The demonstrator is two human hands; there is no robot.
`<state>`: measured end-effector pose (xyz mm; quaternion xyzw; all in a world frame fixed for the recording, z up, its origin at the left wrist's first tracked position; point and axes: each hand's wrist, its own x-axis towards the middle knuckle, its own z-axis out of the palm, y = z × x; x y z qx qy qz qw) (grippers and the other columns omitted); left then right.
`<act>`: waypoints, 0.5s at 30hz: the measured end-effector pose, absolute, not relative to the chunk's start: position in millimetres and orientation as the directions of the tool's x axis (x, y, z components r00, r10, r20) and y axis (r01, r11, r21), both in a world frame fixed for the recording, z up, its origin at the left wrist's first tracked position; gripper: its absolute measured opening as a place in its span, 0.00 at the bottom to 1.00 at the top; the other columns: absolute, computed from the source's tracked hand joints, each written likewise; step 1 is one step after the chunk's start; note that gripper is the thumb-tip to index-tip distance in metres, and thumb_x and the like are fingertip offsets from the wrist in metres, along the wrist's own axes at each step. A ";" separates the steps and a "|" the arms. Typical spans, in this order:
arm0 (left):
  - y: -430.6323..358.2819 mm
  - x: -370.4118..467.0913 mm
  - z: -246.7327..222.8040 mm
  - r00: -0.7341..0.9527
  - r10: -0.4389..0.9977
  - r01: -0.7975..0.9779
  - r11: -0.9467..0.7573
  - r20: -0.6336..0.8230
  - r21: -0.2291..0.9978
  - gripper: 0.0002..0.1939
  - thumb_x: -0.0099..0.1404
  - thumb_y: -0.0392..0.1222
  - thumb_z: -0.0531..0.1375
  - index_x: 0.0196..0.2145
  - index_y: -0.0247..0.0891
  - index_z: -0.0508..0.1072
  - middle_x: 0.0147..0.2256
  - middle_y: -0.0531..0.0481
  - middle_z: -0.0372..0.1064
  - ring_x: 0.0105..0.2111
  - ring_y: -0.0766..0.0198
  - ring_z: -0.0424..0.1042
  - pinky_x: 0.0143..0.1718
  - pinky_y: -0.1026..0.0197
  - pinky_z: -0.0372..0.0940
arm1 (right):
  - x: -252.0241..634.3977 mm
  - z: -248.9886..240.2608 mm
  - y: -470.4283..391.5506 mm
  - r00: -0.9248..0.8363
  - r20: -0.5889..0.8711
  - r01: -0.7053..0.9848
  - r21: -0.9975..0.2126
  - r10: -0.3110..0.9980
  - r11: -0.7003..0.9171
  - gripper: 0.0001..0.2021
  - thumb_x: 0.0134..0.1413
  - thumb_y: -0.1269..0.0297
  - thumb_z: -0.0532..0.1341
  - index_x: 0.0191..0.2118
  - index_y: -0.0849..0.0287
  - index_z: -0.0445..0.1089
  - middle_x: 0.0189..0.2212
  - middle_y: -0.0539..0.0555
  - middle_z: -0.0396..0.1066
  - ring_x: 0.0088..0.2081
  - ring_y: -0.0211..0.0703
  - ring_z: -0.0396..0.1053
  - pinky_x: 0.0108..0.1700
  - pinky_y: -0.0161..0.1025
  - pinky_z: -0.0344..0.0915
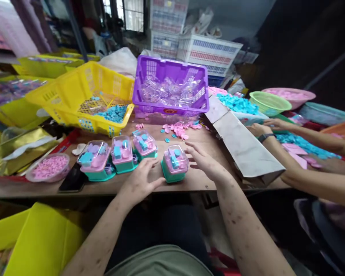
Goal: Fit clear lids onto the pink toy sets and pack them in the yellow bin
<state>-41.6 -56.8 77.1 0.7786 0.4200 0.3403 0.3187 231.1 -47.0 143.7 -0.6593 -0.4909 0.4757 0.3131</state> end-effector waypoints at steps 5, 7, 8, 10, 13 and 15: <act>-69.1 -83.0 145.2 0.108 0.905 0.502 -0.407 0.411 0.763 0.18 0.74 0.58 0.66 0.51 0.44 0.82 0.50 0.46 0.83 0.47 0.52 0.84 0.52 0.50 0.82 | 238.2 125.3 -61.6 -0.019 -0.398 0.250 -0.890 0.917 -0.381 0.38 0.70 0.35 0.63 0.77 0.44 0.62 0.68 0.58 0.76 0.64 0.59 0.76 0.61 0.53 0.77; -66.8 -73.1 161.4 0.087 0.893 0.516 -0.419 0.441 0.747 0.18 0.76 0.58 0.64 0.50 0.44 0.82 0.50 0.47 0.83 0.48 0.53 0.83 0.49 0.53 0.81 | 241.1 117.5 -56.6 -0.048 -0.421 0.204 -0.892 0.906 -0.404 0.36 0.70 0.35 0.64 0.75 0.43 0.65 0.66 0.57 0.77 0.58 0.56 0.79 0.52 0.47 0.81; -65.0 -62.7 164.0 0.139 0.884 0.522 -0.448 0.446 0.726 0.18 0.77 0.58 0.62 0.50 0.44 0.83 0.50 0.47 0.83 0.49 0.53 0.83 0.49 0.53 0.80 | 242.5 114.3 -53.6 -0.067 -0.428 0.188 -0.893 0.901 -0.410 0.35 0.70 0.35 0.64 0.75 0.43 0.65 0.65 0.57 0.78 0.55 0.54 0.81 0.48 0.44 0.81; -61.4 -36.2 158.3 0.313 0.851 0.525 -0.525 0.422 0.670 0.18 0.79 0.56 0.59 0.51 0.44 0.83 0.52 0.46 0.82 0.53 0.51 0.81 0.56 0.50 0.78 | 244.7 110.4 -48.6 -0.108 -0.438 0.169 -0.893 0.893 -0.418 0.34 0.70 0.36 0.65 0.74 0.42 0.65 0.64 0.56 0.78 0.51 0.52 0.81 0.42 0.41 0.81; -57.3 0.4 134.3 0.469 0.820 0.532 -0.559 0.328 0.636 0.22 0.80 0.53 0.56 0.61 0.41 0.80 0.57 0.40 0.78 0.60 0.48 0.78 0.68 0.42 0.72 | 244.6 110.6 -47.3 -0.139 -0.419 0.164 -0.903 0.897 -0.396 0.35 0.68 0.36 0.66 0.74 0.41 0.65 0.67 0.56 0.75 0.51 0.52 0.80 0.41 0.41 0.81; -55.6 13.1 121.4 0.464 0.832 0.548 -0.539 0.303 0.640 0.25 0.81 0.53 0.54 0.66 0.40 0.76 0.60 0.37 0.75 0.62 0.47 0.77 0.70 0.40 0.69 | 241.7 112.0 -50.1 -0.139 -0.398 0.161 -0.912 0.907 -0.376 0.34 0.68 0.35 0.65 0.72 0.43 0.67 0.67 0.57 0.73 0.51 0.51 0.78 0.42 0.42 0.81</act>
